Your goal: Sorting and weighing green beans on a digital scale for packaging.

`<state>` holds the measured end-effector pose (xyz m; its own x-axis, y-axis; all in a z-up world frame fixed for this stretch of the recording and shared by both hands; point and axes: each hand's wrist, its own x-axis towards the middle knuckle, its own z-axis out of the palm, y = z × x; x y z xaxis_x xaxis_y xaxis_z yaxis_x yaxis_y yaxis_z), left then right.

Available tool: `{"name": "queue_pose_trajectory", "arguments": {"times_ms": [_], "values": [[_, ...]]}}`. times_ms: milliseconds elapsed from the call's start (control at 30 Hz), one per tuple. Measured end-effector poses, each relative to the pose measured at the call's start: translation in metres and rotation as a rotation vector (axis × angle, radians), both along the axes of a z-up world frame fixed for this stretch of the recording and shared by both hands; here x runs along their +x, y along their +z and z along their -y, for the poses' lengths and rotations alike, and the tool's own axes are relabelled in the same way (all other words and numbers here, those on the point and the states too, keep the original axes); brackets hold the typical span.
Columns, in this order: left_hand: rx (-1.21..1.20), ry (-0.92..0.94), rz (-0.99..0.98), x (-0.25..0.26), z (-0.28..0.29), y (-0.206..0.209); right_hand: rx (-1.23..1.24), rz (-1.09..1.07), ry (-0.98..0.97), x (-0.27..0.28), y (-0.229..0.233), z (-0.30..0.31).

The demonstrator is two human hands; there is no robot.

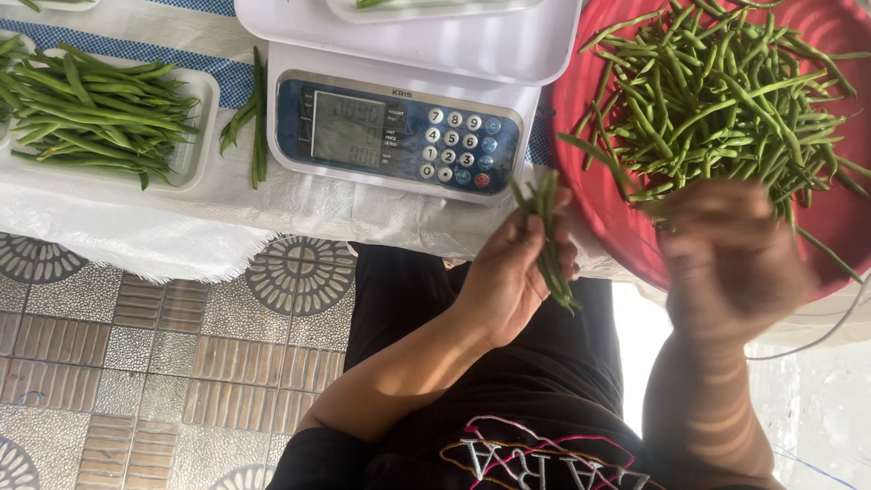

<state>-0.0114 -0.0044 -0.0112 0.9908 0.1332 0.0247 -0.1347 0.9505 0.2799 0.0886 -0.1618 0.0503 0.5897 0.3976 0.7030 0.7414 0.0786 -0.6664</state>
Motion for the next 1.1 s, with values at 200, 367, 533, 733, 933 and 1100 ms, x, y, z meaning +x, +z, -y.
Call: {"name": "queue_pose_trajectory", "arguments": {"times_ms": [200,367,533,733,933,1100], "values": [[-0.033,0.143,-0.045,0.000,-0.010,0.008,-0.454,0.546,0.048,-0.027,0.011,-0.032],[-0.011,0.234,-0.072,-0.001,-0.015,0.011,-0.466,0.556,0.102,-0.032,0.018,-0.037],[0.157,0.260,0.003,-0.003,-0.018,0.014,-0.326,0.288,0.211,-0.032,0.015,-0.034],[0.389,0.127,0.058,-0.005,0.000,0.010,-0.175,-0.679,0.303,-0.029,0.015,-0.047],[0.508,0.134,0.032,-0.012,0.001,0.014,-0.048,-0.671,0.248,-0.033,0.021,-0.051],[0.821,0.108,-0.127,-0.011,-0.006,0.022,-0.240,-0.648,0.135,-0.033,0.023,-0.046]]}}
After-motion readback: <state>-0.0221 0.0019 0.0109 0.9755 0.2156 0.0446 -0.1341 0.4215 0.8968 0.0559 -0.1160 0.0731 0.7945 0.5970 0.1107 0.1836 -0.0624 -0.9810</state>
